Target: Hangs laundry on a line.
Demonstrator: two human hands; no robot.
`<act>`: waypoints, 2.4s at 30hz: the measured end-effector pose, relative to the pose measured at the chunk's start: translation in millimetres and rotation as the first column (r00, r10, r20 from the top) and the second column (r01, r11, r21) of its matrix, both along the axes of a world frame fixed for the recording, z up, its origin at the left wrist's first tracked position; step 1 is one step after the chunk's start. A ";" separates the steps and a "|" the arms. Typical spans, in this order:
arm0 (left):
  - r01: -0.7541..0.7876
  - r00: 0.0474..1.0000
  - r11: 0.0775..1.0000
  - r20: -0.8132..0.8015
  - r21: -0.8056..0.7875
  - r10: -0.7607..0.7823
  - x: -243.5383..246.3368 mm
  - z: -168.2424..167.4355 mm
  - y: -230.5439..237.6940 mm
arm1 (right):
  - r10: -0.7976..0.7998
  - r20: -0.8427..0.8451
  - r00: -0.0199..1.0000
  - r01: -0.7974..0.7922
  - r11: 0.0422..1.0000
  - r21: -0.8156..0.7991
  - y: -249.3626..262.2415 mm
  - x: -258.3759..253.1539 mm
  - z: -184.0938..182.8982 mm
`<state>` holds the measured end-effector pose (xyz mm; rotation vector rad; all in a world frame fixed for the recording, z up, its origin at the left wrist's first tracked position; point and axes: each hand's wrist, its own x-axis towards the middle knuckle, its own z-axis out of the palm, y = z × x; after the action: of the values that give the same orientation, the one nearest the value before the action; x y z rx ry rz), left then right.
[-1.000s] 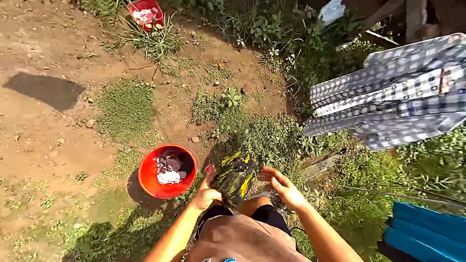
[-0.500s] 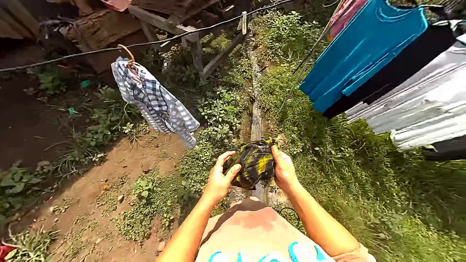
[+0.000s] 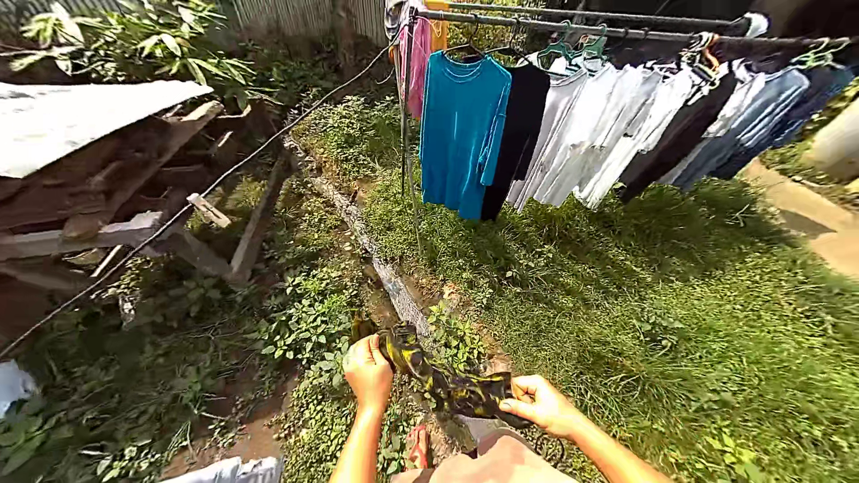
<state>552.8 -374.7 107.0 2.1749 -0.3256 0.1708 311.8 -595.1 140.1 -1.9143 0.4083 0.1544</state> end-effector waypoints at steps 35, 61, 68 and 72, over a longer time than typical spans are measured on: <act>0.973 0.158 0.203 -0.319 -0.112 -0.935 -86.9 182.4 -727.2 | -0.867 0.335 0.369 0.741 0.057 -0.670 -578.0 -165.5 167.4; 0.838 0.137 0.411 -0.590 -0.360 -0.796 -176.0 104.5 -1310.7 | -0.998 0.054 0.009 0.898 -0.016 -0.439 -1033.5 -231.7 126.1; 0.991 0.118 0.114 0.073 -0.064 -0.990 -226.1 235.2 -1439.1 | -0.848 0.486 -0.211 0.832 -0.417 -0.367 -1142.4 -303.6 198.4; 0.994 0.083 0.108 0.426 0.035 -0.901 -254.7 246.9 -1491.7 | -0.615 0.784 -0.088 0.814 -0.498 -0.299 -1224.0 -316.9 173.3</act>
<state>298.0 -1866.5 353.9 1.1753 -1.8180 -0.1835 -5.1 -1819.1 313.4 -1.7267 2.0847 -1.7425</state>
